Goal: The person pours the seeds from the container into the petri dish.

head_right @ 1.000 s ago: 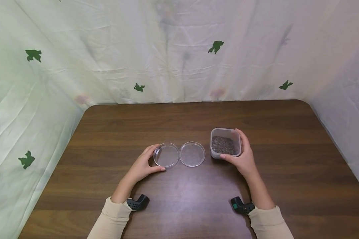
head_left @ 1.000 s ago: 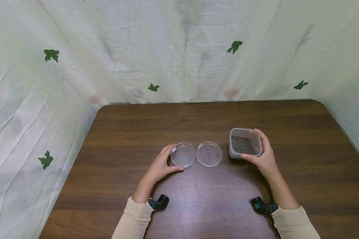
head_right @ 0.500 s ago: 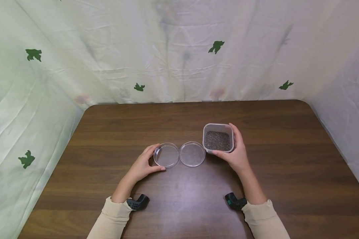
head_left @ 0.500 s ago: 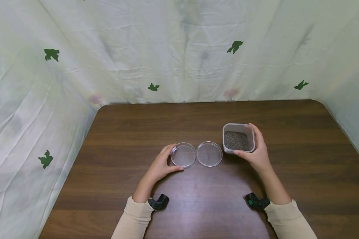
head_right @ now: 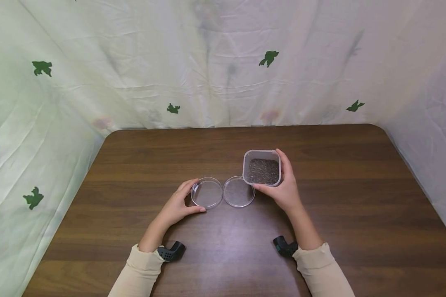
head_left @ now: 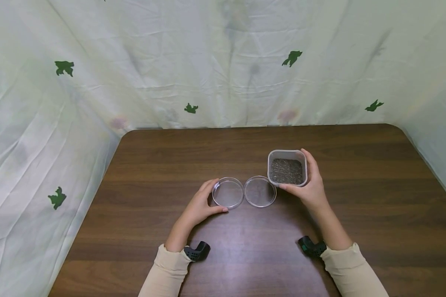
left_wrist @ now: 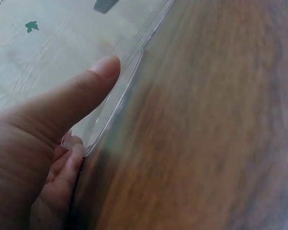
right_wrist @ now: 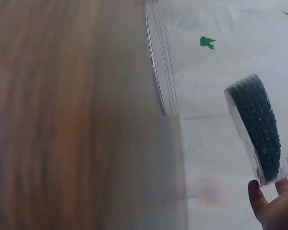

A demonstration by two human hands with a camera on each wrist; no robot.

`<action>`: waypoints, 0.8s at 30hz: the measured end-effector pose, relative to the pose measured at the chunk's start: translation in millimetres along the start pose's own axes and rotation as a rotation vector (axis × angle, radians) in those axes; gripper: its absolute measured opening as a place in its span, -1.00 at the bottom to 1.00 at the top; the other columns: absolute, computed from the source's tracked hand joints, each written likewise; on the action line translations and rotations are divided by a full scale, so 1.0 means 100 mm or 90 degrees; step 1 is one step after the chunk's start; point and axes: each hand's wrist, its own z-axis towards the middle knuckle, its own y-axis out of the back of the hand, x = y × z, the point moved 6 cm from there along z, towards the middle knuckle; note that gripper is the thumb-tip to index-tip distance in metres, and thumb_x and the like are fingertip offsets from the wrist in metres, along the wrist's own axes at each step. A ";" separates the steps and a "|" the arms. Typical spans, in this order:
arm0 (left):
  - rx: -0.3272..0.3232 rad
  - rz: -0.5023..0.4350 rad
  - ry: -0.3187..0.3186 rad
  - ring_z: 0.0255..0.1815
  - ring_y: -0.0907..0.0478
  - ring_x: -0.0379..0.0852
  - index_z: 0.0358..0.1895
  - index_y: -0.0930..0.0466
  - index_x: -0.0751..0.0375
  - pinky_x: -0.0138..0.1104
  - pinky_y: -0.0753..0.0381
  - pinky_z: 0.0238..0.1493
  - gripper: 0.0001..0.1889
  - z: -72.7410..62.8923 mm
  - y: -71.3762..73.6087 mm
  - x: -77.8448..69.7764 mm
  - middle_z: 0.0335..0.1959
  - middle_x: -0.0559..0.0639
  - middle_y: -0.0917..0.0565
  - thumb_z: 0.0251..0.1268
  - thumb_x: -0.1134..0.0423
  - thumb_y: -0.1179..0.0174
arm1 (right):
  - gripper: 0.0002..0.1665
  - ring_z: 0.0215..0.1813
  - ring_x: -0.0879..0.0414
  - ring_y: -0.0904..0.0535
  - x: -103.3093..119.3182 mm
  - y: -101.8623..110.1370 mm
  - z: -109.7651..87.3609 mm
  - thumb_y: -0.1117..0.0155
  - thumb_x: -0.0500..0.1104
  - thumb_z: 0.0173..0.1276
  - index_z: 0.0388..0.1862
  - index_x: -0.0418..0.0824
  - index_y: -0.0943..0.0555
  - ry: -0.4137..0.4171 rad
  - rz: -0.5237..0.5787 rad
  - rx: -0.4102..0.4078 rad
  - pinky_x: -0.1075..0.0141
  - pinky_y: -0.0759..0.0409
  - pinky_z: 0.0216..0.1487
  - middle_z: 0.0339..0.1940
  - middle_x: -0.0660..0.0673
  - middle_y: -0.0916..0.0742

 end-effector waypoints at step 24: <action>-0.001 0.001 -0.001 0.20 -0.26 -0.01 0.28 -0.22 0.33 -0.15 -0.23 0.19 -0.03 0.00 0.00 0.02 0.20 0.14 -0.32 -0.30 0.04 -0.48 | 0.32 0.21 0.03 -0.19 -0.19 -0.26 0.05 -0.63 -0.31 -0.46 0.37 -0.03 -0.15 0.077 -0.153 0.013 0.16 -0.17 0.13 0.27 0.03 -0.32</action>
